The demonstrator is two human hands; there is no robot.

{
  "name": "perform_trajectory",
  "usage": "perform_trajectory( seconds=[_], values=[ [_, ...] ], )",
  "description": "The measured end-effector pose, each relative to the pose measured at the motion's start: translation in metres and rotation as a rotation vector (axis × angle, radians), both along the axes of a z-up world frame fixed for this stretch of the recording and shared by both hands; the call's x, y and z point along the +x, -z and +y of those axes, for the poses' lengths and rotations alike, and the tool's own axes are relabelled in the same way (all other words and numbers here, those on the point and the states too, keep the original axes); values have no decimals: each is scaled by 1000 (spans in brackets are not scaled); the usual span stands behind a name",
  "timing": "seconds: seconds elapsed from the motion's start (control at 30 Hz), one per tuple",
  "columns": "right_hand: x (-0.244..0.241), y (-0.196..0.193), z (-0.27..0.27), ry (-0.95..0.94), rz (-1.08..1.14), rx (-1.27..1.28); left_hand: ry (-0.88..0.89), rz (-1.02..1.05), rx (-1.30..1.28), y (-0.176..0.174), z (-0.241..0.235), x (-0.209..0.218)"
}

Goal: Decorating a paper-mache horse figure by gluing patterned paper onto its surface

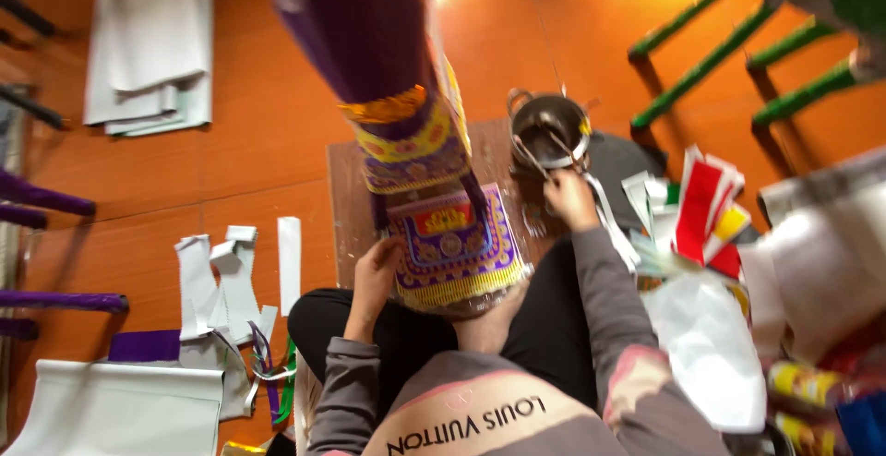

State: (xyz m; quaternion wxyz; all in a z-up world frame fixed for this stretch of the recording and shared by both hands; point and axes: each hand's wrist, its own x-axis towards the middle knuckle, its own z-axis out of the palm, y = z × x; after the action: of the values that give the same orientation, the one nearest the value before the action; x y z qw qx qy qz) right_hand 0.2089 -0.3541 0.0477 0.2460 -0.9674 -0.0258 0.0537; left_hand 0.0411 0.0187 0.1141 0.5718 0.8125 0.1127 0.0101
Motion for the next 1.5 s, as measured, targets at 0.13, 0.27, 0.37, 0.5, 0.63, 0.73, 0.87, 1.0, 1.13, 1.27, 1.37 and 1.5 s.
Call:
perform_trajectory(
  seconds=[0.13, 0.27, 0.37, 0.5, 0.63, 0.73, 0.87, 1.0, 1.13, 1.27, 1.37, 1.5],
  values=[
    [-36, 6, 20, 187, 135, 392, -9, -262, -232, -126, -13, 34],
    [-20, 91, 7, 435, 257, 808, 88, -485, -389, -215, -26, 66],
    [-11, 114, -3, 419, 281, 939, 124, -503, -678, -257, -38, 80],
    [-19, -8, 8, 333, 197, 1149, 220, -475, -914, -227, -27, 119],
    [-24, -153, 15, 41, -80, 1149, 284, -435, -967, -229, -23, 125],
    [-28, -238, 30, -142, -210, 1136, 286, -415, -959, -228, -19, 129],
    [-15, -299, 42, -301, -297, 1002, 261, -401, -970, -230, -21, 129],
    [1, -298, 45, -367, -324, 976, 217, -375, -981, -241, -24, 127],
    [10, -290, 46, -407, -314, 936, 187, -391, -994, -238, -25, 129],
    [41, -294, 50, -443, -413, 953, 158, -388, -972, -238, -26, 128],
    [42, -282, 55, -496, -496, 818, 167, -389, -960, -244, -28, 122],
    [53, -267, 55, -445, -440, 936, 179, -390, -968, -240, -26, 125]
  ],
)
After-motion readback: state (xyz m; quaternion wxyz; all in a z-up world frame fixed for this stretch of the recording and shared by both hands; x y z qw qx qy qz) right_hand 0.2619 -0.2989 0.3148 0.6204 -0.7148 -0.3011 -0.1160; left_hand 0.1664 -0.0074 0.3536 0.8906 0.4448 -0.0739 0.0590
